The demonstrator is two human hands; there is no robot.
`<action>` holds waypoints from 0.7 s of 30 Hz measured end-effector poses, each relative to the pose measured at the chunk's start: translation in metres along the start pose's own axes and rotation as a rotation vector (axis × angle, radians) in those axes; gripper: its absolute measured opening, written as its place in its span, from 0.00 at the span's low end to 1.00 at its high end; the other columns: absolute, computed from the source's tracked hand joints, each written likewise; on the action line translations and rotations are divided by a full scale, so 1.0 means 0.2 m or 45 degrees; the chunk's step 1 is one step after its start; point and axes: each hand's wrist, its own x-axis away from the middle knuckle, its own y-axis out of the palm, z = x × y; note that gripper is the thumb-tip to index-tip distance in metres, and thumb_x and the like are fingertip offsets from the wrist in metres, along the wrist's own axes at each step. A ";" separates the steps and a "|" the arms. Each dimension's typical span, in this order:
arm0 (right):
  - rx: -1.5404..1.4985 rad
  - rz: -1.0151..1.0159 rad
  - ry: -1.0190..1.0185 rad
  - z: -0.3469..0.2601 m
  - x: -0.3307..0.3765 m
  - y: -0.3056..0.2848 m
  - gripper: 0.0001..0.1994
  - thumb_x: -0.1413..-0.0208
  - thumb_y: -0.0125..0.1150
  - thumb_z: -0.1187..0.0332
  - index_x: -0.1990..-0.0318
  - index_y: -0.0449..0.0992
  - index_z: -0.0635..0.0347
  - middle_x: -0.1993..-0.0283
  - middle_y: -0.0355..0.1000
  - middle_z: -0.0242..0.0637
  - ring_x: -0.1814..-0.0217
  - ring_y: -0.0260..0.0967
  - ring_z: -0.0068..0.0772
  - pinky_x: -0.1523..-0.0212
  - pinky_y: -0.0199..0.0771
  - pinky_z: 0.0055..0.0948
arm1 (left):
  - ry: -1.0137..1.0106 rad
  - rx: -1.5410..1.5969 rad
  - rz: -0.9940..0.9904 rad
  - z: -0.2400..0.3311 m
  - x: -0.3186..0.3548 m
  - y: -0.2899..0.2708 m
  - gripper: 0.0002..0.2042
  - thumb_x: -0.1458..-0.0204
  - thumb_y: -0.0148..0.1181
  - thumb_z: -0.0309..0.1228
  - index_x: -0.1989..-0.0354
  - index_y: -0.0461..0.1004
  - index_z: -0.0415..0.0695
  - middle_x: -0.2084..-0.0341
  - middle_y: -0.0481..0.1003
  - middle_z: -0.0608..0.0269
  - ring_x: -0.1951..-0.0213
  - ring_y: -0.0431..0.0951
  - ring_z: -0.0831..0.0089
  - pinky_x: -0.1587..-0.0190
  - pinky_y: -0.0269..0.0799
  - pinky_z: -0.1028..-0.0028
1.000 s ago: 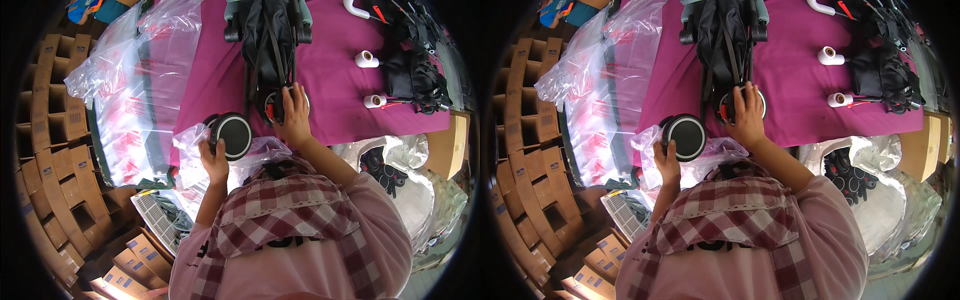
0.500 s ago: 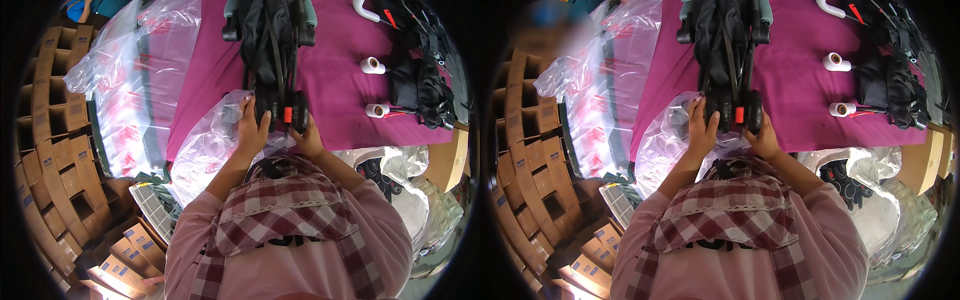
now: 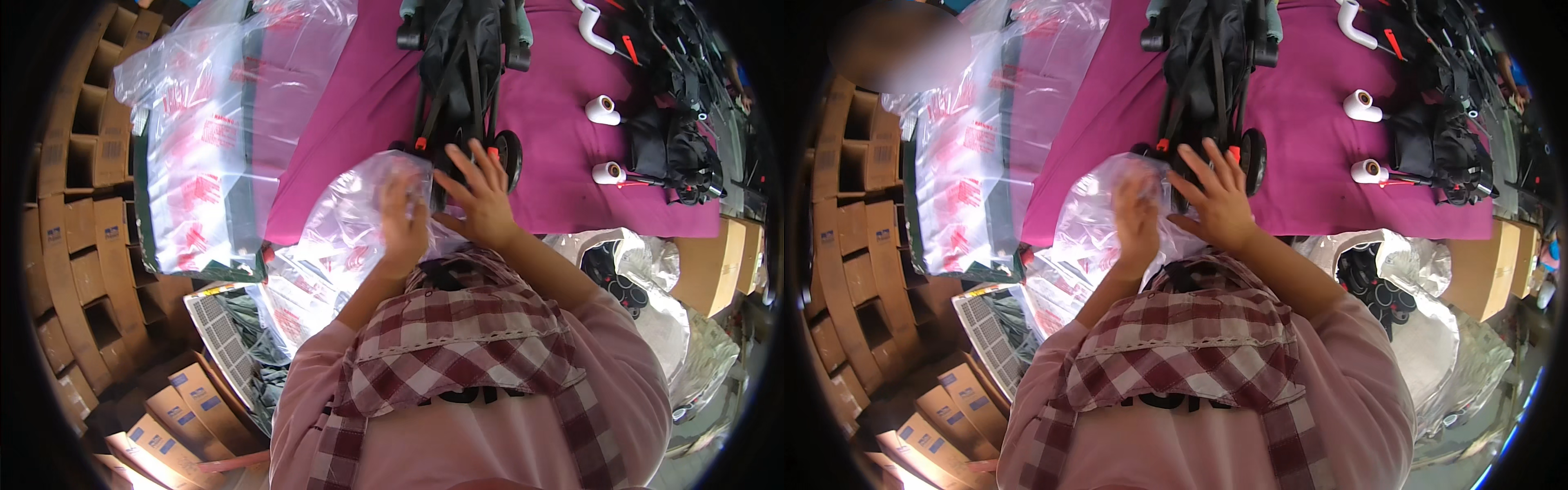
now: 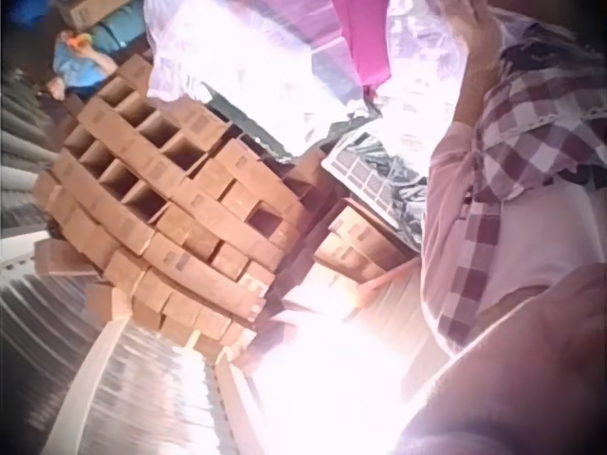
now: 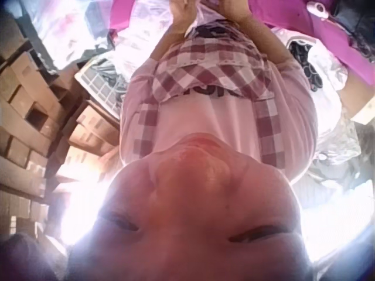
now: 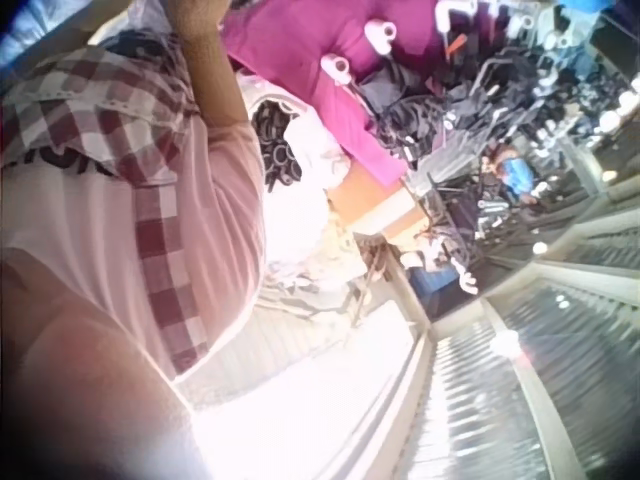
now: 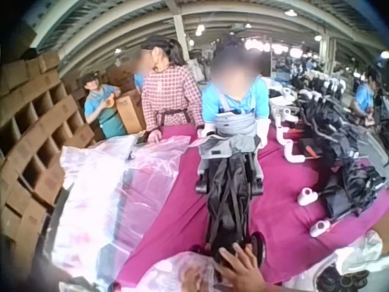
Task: The person assembles baby strollers by attaching fabric seats to metal frames and adding wheels. They repeatedly pick up components, fit them together, and place the completed units into plastic bags on a pink-covered table.
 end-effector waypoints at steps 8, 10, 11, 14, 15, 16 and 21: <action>0.349 0.067 0.075 0.19 -0.18 0.23 0.26 0.54 0.69 0.47 0.47 0.77 0.46 0.33 0.60 0.36 0.25 0.45 0.54 0.30 0.45 0.59 | -0.051 -0.365 0.597 0.10 0.32 -0.72 0.19 0.45 0.51 0.16 0.42 0.70 0.32 0.52 0.73 0.53 0.49 0.73 0.64 0.47 0.69 0.70; 0.209 0.057 0.039 0.13 -0.21 0.19 0.28 0.53 0.69 0.47 0.45 0.74 0.47 0.33 0.60 0.38 0.27 0.48 0.55 0.31 0.47 0.56 | -0.201 -0.233 0.710 0.11 0.45 -0.83 0.18 0.45 0.54 0.18 0.44 0.71 0.33 0.58 0.74 0.56 0.56 0.75 0.70 0.53 0.71 0.74; 0.206 0.067 -0.010 0.06 -0.24 0.13 0.27 0.53 0.71 0.49 0.46 0.75 0.47 0.34 0.60 0.39 0.28 0.49 0.56 0.32 0.49 0.56 | -0.231 -0.338 0.754 0.11 0.49 -0.88 0.17 0.44 0.54 0.18 0.46 0.72 0.33 0.60 0.72 0.58 0.60 0.73 0.73 0.57 0.70 0.76; 0.142 0.366 -0.202 -0.14 -0.49 0.05 0.19 0.53 0.73 0.58 0.54 0.79 0.50 0.38 0.64 0.39 0.34 0.59 0.55 0.39 0.62 0.51 | -0.182 -0.495 0.936 0.03 0.65 -1.03 0.12 0.44 0.56 0.18 0.51 0.74 0.35 0.68 0.66 0.68 0.72 0.62 0.81 0.70 0.62 0.81; 0.057 0.374 -0.357 -0.29 -0.62 0.01 0.13 0.50 0.69 0.61 0.58 0.80 0.54 0.46 0.72 0.40 0.44 0.69 0.48 0.44 0.68 0.44 | -0.204 -0.343 0.989 0.06 0.68 -1.05 0.12 0.44 0.55 0.18 0.51 0.73 0.36 0.68 0.67 0.68 0.72 0.62 0.82 0.70 0.61 0.81; -0.253 0.119 -0.421 -0.50 -0.71 0.01 0.12 0.48 0.68 0.62 0.59 0.80 0.55 0.51 0.75 0.40 0.49 0.72 0.45 0.47 0.70 0.41 | -0.220 -0.188 1.032 0.13 0.69 -1.05 0.12 0.44 0.55 0.18 0.52 0.73 0.36 0.68 0.67 0.69 0.72 0.61 0.83 0.70 0.60 0.82; -1.009 -1.315 -1.006 -1.46 -0.66 0.55 0.11 0.44 0.64 0.62 0.60 0.79 0.60 0.62 0.78 0.40 0.60 0.76 0.40 0.55 0.74 0.36 | 0.012 0.043 1.026 0.63 0.90 -1.08 0.15 0.43 0.43 0.13 0.51 0.71 0.35 0.59 0.68 0.67 0.76 0.60 0.88 0.73 0.56 0.85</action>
